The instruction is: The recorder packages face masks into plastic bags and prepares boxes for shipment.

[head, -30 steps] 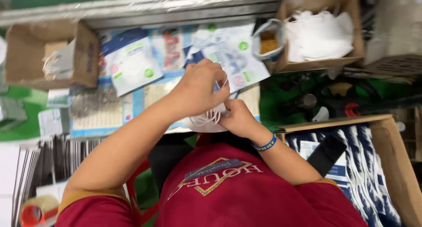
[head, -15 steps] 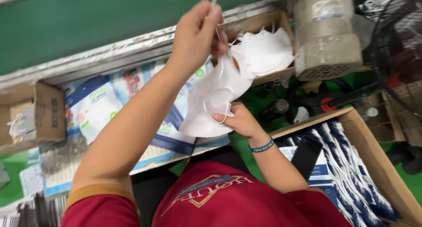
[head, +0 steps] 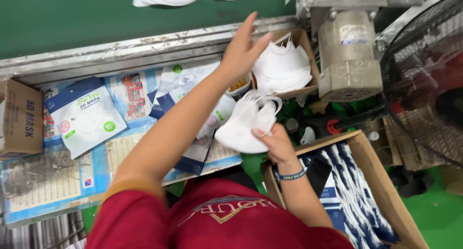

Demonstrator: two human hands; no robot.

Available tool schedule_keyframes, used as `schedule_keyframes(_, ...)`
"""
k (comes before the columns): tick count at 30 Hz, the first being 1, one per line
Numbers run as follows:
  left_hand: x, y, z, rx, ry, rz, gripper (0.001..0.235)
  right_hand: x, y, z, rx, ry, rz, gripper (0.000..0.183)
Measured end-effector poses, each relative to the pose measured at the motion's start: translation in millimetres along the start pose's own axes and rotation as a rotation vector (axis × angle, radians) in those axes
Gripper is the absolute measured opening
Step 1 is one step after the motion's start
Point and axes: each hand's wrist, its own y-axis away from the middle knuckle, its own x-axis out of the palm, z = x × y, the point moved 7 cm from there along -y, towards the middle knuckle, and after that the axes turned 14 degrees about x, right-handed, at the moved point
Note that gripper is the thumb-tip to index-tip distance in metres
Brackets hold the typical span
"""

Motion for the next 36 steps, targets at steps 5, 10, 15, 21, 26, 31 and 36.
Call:
schedule_keyframes(5, -51.0, 175.5, -8.0, -0.083, 0.283, 0.013, 0.082, 43.8, -3.0, 36.6, -0.204, -0.209, -0.017, 0.041)
schedule_keyframes(10, -120.4, 287.7, -28.1, -0.207, 0.384, -0.413, 0.051, 143.2, -28.2, -6.7, -0.161, 0.077, 0.168, 0.053)
schedule_keyframes(15, -373.6, 259.5, -143.5, -0.475, -0.696, -0.418, 0.042, 211.3, -25.1, -6.7, 0.054, 0.498, 0.34, 0.036)
schedule_keyframes(21, -627.9, 282.6, -96.0, -0.352, -1.266, -0.2, 0.027, 201.6, -33.0, 16.3, -0.005, 0.588, 0.154, 0.025)
schedule_keyframes(26, -708.7, 296.4, 41.3, -0.648, -1.293, -0.073, 0.035, 216.4, -50.5, 13.3, 0.024, 0.64, 0.177, 0.026)
schedule_keyframes(31, -715.8, 316.5, 92.5, -0.863, -1.263, -0.09, 0.053, 228.2, -60.4, 16.8, 0.131, 0.687, 0.159, 0.026)
schedule_keyframes(36, -696.8, 296.2, 39.1, -0.736, -1.462, -0.227, 0.07, 234.4, -89.5, 44.5, -0.01, 0.896, 0.214, 0.028)
